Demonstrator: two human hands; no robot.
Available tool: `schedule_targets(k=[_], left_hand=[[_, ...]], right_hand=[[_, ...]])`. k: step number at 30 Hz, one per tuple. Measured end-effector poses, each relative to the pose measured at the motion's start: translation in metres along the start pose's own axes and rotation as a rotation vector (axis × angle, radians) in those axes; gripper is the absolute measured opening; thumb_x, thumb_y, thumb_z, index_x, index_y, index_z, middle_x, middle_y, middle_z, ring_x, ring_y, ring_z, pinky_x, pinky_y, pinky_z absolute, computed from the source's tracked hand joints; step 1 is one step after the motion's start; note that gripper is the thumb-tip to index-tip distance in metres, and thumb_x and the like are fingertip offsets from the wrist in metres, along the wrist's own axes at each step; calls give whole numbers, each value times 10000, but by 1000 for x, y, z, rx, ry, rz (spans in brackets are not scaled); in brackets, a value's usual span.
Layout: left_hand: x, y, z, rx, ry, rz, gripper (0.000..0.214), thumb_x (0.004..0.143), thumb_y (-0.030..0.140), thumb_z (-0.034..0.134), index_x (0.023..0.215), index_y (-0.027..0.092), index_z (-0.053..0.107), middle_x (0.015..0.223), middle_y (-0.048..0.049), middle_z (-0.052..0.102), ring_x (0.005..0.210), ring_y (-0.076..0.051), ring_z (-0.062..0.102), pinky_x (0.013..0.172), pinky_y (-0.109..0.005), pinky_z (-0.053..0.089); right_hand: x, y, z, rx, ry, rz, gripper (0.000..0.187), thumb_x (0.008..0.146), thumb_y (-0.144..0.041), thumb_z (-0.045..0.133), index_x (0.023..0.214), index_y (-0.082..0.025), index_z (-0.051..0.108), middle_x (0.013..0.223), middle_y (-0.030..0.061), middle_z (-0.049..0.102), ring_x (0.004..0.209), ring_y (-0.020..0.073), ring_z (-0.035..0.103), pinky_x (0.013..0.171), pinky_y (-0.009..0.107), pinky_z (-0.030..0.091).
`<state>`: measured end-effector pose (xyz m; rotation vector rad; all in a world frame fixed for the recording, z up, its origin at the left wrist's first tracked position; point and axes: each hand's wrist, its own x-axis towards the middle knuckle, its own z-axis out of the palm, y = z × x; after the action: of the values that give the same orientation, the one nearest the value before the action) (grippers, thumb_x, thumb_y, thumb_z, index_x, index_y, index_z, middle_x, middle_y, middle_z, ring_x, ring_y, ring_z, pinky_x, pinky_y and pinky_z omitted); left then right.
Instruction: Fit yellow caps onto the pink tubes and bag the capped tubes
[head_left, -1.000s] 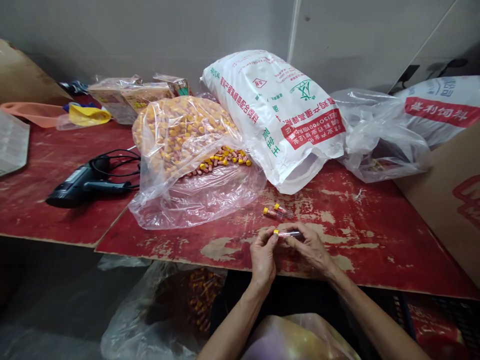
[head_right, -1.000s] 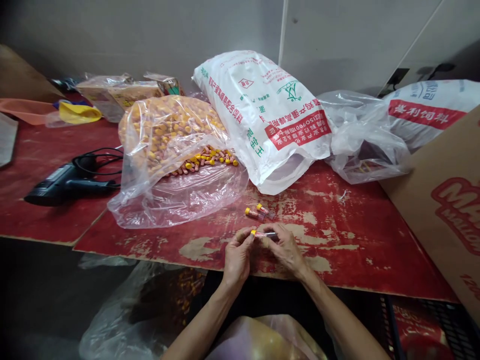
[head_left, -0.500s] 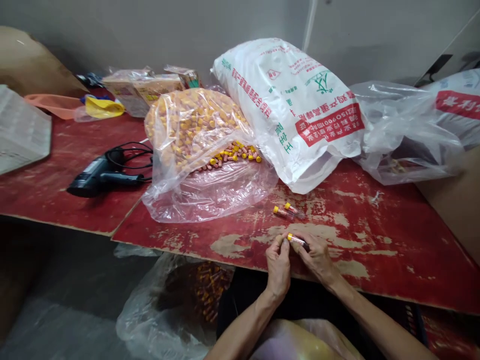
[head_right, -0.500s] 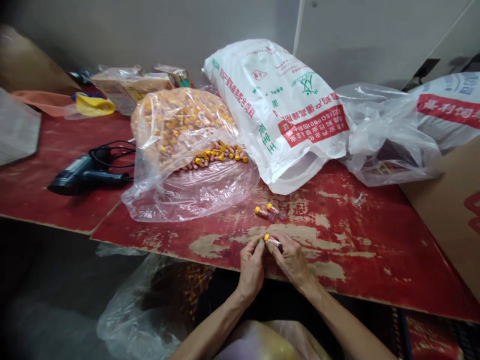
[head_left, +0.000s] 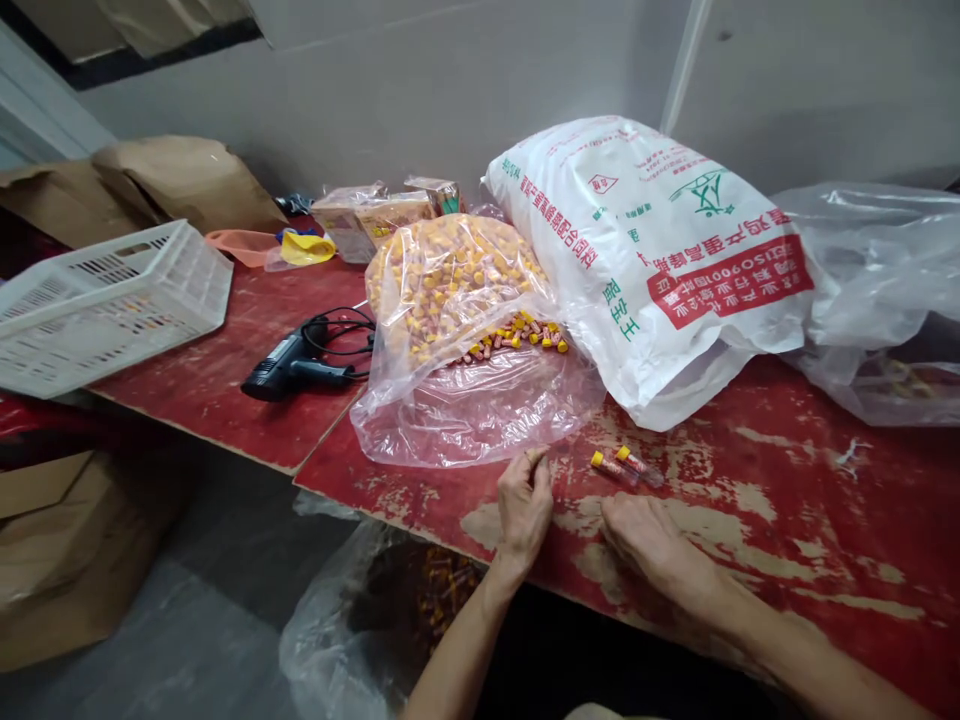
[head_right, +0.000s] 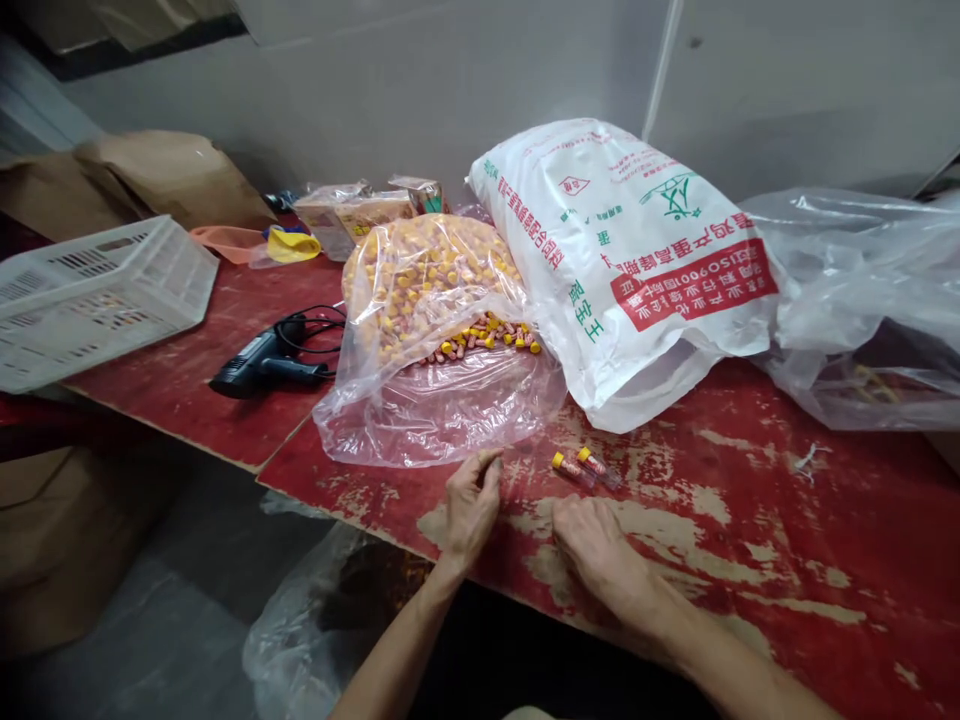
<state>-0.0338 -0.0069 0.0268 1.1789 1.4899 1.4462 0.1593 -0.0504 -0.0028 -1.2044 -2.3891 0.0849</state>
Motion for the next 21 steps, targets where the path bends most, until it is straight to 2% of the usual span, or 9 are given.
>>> schedule_targets(k=[4,6,9,14,17,19,21], left_hand=[[55,-4,0,187,91,182,167,758,156,573,782,246,712,754,-44,622,758,-207,559,791,-300,423],[89,-9,1,417,84,256,217,789,121,510,812,224,700,818,-67,630,785,-213,577,785,-304,430],[138,-15,5,749,-14,305,300,790,45,434,888,180,683,954,-123,634,885,-244,587,806,-325,430],[208,-17,29,838,-196,407,382,738,-28,412,956,153,668,1151,-176,591,1095,-307,513,963,-420,343],[238,-21,41,1034,-299,471,365,780,18,408,1030,140,645,1226,-185,545,1121,-318,488,980,-451,323],[250,-25,44,1121,-330,489,337,810,48,391,1014,125,648,1178,-198,558,1097,-319,501,955,-451,348],[255,-27,45,1115,-318,471,337,827,61,367,1010,102,647,1088,-214,579,1060,-329,521,907,-455,383]], right_hand=[[7,8,9,-1,39,-16,287,960,-225,311,931,-232,596,757,38,595,651,181,542,626,299,411],[18,12,18,-32,103,-4,277,962,-233,330,967,-211,606,792,59,619,711,199,573,656,317,416],[31,9,31,-101,176,-13,272,945,-195,370,1110,-184,585,961,97,656,946,255,579,777,372,403],[34,8,33,-186,276,11,301,907,-173,414,1161,-163,576,1048,117,649,964,250,567,784,394,396],[37,39,21,-215,334,83,312,890,-174,421,1159,-165,578,1087,117,631,956,239,559,809,395,417],[44,79,9,-243,356,207,283,893,-153,401,1081,-160,612,1068,120,630,957,238,552,826,390,437],[57,129,-6,-246,341,358,259,896,-145,397,993,-138,637,1053,133,630,972,239,549,859,379,452]])
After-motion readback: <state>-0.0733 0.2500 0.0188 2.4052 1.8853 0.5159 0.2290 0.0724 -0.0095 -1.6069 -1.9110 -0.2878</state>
